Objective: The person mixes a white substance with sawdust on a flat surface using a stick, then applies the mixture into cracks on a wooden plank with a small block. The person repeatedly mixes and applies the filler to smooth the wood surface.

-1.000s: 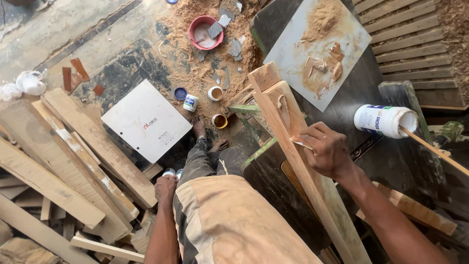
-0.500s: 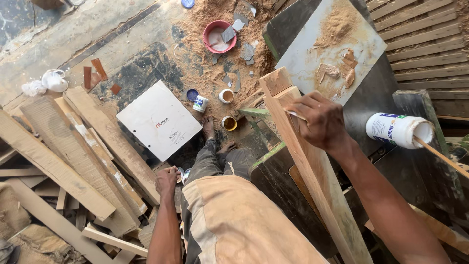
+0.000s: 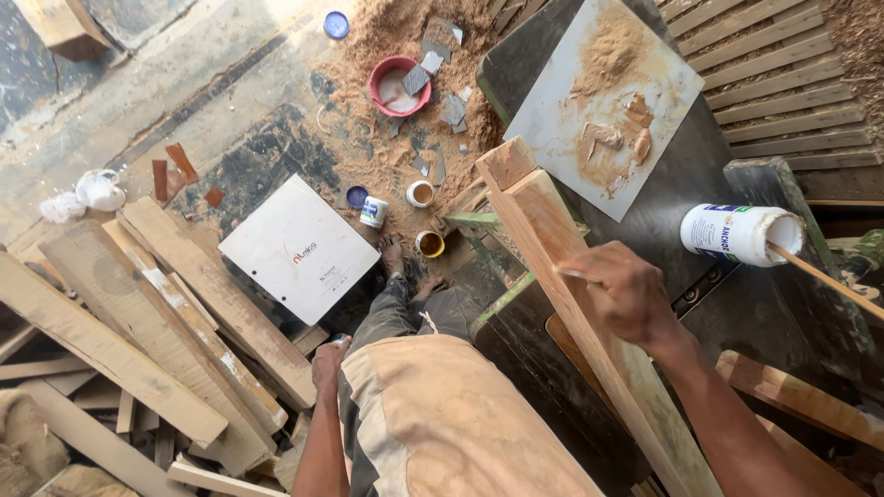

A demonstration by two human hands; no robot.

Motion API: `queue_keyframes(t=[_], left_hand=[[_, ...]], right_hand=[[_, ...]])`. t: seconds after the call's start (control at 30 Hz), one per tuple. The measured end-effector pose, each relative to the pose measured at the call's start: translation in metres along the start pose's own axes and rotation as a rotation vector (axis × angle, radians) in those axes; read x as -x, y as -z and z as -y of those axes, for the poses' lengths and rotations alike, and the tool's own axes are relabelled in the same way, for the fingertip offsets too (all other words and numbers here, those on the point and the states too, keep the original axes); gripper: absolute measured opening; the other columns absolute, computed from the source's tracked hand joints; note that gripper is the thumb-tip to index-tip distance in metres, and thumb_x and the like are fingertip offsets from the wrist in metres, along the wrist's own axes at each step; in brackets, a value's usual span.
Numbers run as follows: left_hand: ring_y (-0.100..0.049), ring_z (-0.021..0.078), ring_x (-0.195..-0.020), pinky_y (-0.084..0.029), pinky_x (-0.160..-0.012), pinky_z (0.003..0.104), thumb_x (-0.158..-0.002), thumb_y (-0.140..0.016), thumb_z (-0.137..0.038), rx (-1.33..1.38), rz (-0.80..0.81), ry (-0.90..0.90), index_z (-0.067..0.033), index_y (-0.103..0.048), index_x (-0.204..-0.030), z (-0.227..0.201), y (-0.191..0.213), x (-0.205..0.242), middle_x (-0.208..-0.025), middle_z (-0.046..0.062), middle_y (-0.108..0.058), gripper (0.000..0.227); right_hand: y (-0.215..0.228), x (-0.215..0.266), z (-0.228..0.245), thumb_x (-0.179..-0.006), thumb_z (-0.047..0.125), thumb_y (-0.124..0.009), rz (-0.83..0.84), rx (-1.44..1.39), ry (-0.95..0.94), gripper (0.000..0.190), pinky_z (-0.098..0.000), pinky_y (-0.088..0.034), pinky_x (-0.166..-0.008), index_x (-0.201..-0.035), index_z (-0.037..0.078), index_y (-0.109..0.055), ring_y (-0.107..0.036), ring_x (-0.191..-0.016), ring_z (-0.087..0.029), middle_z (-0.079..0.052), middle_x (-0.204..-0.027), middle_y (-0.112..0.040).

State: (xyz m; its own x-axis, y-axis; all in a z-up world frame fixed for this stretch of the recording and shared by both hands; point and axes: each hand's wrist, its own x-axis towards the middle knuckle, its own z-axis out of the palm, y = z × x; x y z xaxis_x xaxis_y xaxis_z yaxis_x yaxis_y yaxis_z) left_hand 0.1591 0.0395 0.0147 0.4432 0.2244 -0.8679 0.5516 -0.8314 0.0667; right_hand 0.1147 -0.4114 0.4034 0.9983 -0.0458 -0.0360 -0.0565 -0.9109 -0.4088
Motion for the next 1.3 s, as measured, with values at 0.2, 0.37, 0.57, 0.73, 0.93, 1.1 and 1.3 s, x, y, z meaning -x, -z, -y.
queue_keyframes(t=[0.2,0.37,0.57,0.73,0.93,1.1,1.3], left_hand=[[-0.076,0.0227,-0.080,-0.058,-0.073,0.039,-0.097,-0.062,-0.048,0.249,0.086,-0.054,-0.0070,-0.081,-0.090,-0.006,0.024,-0.004,-0.087,0.008,-0.081,0.046],[-0.071,0.0167,-0.069,-0.055,-0.067,0.032,-0.101,-0.064,-0.040,0.359,-0.021,-0.062,-0.0028,-0.080,-0.085,-0.010,0.045,-0.015,-0.075,0.006,-0.077,0.043],[-0.070,0.0169,-0.066,-0.055,-0.064,0.032,-0.100,-0.063,-0.040,0.422,0.001,-0.069,-0.0005,-0.078,-0.084,-0.010,0.049,-0.018,-0.075,0.008,-0.077,0.045],[-0.069,0.0185,-0.065,-0.052,-0.061,0.032,-0.101,-0.062,-0.042,0.513,0.137,-0.162,0.0020,-0.076,-0.084,-0.017,0.034,-0.007,-0.074,0.010,-0.076,0.049],[-0.069,0.0167,-0.067,-0.050,-0.062,0.030,-0.097,-0.066,-0.042,0.342,0.057,-0.193,-0.0049,-0.080,-0.083,-0.013,0.020,0.004,-0.076,0.008,-0.077,0.042],[-0.069,0.0155,-0.066,-0.050,-0.057,0.033,-0.100,-0.062,-0.041,0.489,0.127,-0.166,-0.0021,-0.074,-0.082,0.001,0.024,0.001,-0.077,0.008,-0.077,0.045],[-0.067,0.0148,-0.066,-0.049,-0.057,0.031,-0.103,-0.059,-0.040,0.490,0.077,-0.128,-0.0027,-0.072,-0.082,0.020,0.033,-0.008,-0.078,0.005,-0.078,0.045]], right_hand=[[-0.020,-0.045,0.018,-0.101,0.004,-0.058,-0.233,0.004,-0.268,0.027,-0.0405,-0.058,-0.092,-0.123,0.002,-0.074,-0.068,-0.108,-0.031,-0.019,-0.117,-0.073],[-0.059,-0.060,0.023,-0.091,0.003,-0.072,-0.289,0.313,-0.283,0.033,-0.0355,-0.059,-0.077,-0.123,-0.004,-0.071,-0.065,-0.099,-0.031,-0.018,-0.115,-0.070],[-0.080,-0.047,0.051,-0.074,0.003,-0.084,-0.214,0.343,-0.240,0.064,-0.0326,-0.060,-0.068,-0.134,-0.011,-0.064,-0.060,-0.103,-0.031,-0.015,-0.117,-0.063],[-0.060,-0.029,0.069,-0.076,0.007,-0.076,-0.117,0.291,-0.187,0.044,-0.0372,-0.060,-0.070,-0.119,-0.006,-0.072,-0.063,-0.097,-0.030,-0.014,-0.108,-0.068],[-0.002,-0.046,-0.008,-0.094,-0.002,-0.055,-0.256,-0.036,-0.053,0.032,-0.0366,-0.060,-0.093,-0.116,0.007,-0.076,-0.073,-0.105,-0.029,-0.016,-0.117,-0.075],[0.017,-0.084,-0.028,-0.084,-0.004,-0.063,-0.172,0.090,0.180,0.034,-0.0405,-0.058,-0.091,-0.113,0.006,-0.077,-0.071,-0.101,-0.031,-0.015,-0.109,-0.075],[0.007,-0.083,-0.028,-0.080,-0.007,-0.061,-0.042,0.222,0.194,0.042,-0.0407,-0.059,-0.083,-0.116,0.008,-0.077,-0.070,-0.099,-0.032,-0.013,-0.111,-0.076]])
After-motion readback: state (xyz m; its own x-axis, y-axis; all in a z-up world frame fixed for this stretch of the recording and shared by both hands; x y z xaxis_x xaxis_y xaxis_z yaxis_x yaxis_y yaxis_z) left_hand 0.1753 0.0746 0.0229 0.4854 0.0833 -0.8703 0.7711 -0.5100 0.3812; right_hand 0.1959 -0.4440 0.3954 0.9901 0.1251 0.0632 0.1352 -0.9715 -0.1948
